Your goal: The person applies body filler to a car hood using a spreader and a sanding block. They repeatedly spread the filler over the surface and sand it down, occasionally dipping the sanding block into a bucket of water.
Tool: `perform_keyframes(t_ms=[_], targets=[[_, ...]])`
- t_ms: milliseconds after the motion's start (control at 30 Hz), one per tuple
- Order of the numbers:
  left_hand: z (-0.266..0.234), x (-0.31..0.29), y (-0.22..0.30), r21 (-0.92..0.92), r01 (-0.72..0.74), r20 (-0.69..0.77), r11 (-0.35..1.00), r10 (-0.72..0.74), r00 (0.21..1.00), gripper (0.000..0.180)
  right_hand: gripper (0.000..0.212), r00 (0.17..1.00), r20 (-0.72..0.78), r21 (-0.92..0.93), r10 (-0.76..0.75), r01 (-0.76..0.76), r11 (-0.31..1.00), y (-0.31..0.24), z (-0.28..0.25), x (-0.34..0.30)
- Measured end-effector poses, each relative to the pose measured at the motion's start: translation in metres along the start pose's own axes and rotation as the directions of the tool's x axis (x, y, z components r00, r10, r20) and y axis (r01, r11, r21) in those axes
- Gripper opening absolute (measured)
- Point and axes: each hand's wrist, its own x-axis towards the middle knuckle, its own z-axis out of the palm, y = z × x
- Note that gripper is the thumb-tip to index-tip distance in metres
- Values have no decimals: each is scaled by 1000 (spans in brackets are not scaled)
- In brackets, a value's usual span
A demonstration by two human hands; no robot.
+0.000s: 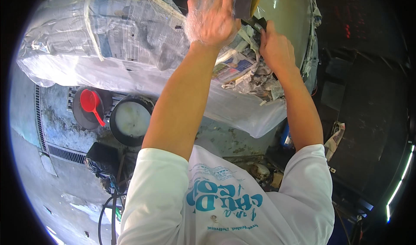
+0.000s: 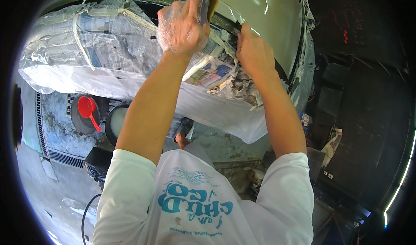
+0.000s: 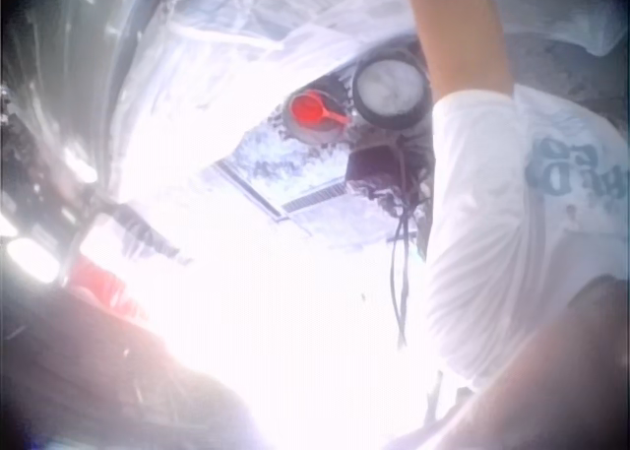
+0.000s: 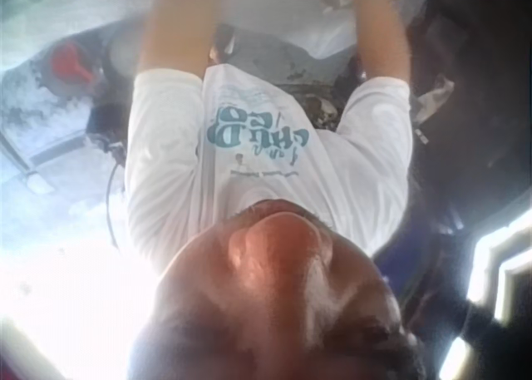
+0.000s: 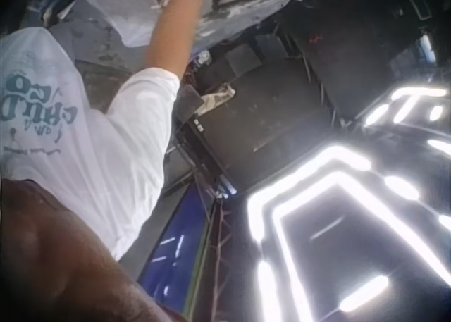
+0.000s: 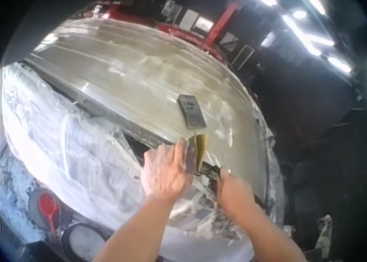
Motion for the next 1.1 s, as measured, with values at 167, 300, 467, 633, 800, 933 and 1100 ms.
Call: perform_keyframes(t_ms=[167,300,467,633,800,933,1100], targets=[[-4,1,7,11,143,225,990,-142,964,67,24,993,-49,-8,111,-111,994,38,11,-21],[4,-2,5,47,125,128,991,-130,983,70,29,984,-118,190,135,-111,975,64,12,-30],[-9,4,13,43,170,198,985,-175,964,66,33,981,-152,344,118,-60,937,63,7,-35],[-6,3,11,126,146,132,981,-162,978,63,28,987,-157,304,-38,85,949,53,12,-17],[-9,2,15,114,134,141,984,-149,979,60,22,977,-88,97,-196,205,974,31,9,4],[0,-3,10,130,124,87,984,-136,987,60,20,958,-95,-1,-271,272,962,20,11,11],[-4,1,13,127,150,197,980,-173,965,64,22,998,-52,-14,-21,20,1000,17,10,-2]])
